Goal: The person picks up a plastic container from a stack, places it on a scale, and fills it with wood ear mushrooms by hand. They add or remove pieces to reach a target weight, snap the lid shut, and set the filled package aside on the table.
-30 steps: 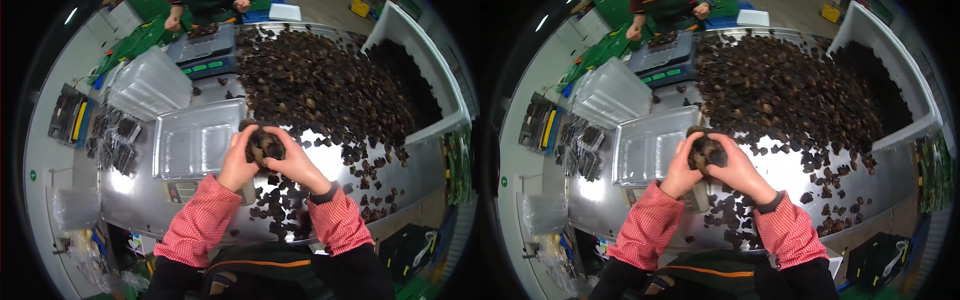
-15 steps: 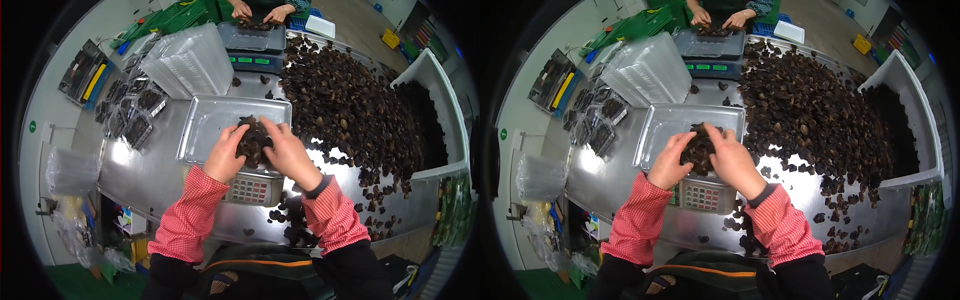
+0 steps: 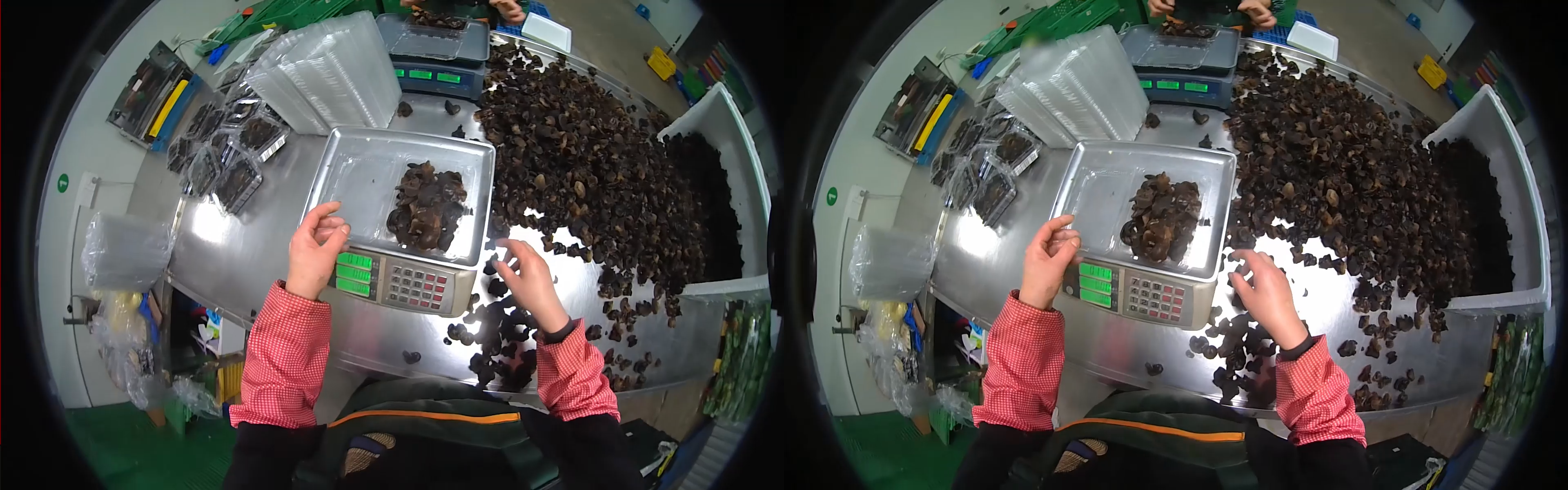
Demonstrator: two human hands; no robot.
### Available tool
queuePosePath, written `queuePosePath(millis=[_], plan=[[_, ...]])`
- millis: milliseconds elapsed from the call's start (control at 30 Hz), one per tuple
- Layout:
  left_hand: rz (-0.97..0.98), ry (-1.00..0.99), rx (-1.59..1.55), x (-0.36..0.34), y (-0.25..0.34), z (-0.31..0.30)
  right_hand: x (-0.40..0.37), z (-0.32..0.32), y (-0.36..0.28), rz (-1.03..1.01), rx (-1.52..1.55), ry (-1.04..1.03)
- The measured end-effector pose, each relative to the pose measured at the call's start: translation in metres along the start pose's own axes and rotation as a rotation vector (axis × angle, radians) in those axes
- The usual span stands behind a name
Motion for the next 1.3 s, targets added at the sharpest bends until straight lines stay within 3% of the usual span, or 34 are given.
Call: queuePosePath(millis=[100, 233, 300, 400, 533, 567, 633, 733, 833, 867, 900, 1000, 1133, 1300], plan=[[-0.125, 0.052, -0.170, -0.010, -0.013, -0.007, -0.007, 0.009, -0.002, -0.031, 0.010, -0.016], [-0.362, 0.113, -0.487, -0.022, -0.028, 0.003, 0.010, 0.005, -0.071, -0.233, -0.105, 0.137], [-0.391, 0.130, -0.580, -0.022, -0.030, 0.008, 0.025, 0.007, -0.101, -0.332, -0.139, 0.216], [-0.402, 0.209, -0.673, -0.017, -0.031, 0.008, 0.053, 0.031, -0.102, -0.372, -0.351, 0.177], [-0.449, 0.356, -0.765, 0.002, -0.041, 0.001, 0.061, 0.031, -0.098, -0.297, -0.302, 0.116], [-0.443, 0.327, -0.796, 0.011, -0.051, -0.001, 0.064, 0.027, -0.092, -0.226, -0.197, 0.056], [-0.430, 0.266, -0.859, 0.027, -0.061, -0.005, 0.078, 0.011, -0.073, -0.185, -0.071, 0.133], [-0.097, 0.324, -0.541, 0.019, -0.016, 0.004, 0.107, -0.012, -0.046, -0.112, 0.053, 0.266], [0.406, 0.063, -0.047, -0.003, 0.025, 0.050, 0.136, -0.013, -0.026, -0.149, 0.045, 0.355], [0.648, 0.036, 0.307, -0.020, 0.045, 0.071, 0.147, -0.008, -0.017, -0.188, 0.052, 0.395], [0.880, 0.008, 0.669, -0.038, 0.058, 0.096, 0.159, 0.005, -0.001, -0.088, 0.135, 0.307], [0.824, 0.029, 0.804, -0.048, 0.044, 0.122, 0.158, 0.031, 0.008, 0.316, 0.614, -0.077], [0.734, 0.066, 0.775, -0.048, 0.034, 0.111, 0.143, 0.027, -0.003, 0.443, 0.996, -0.063], [0.656, 0.100, 0.821, -0.050, 0.046, 0.112, 0.152, 0.032, -0.005, 0.383, 0.777, -0.073]])
Point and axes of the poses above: each hand's wrist, its own x-axis towards the middle knuckle, its own z-axis out of the palm, y = z × x, the point moved 6 cm from there along x, towards the middle knuckle
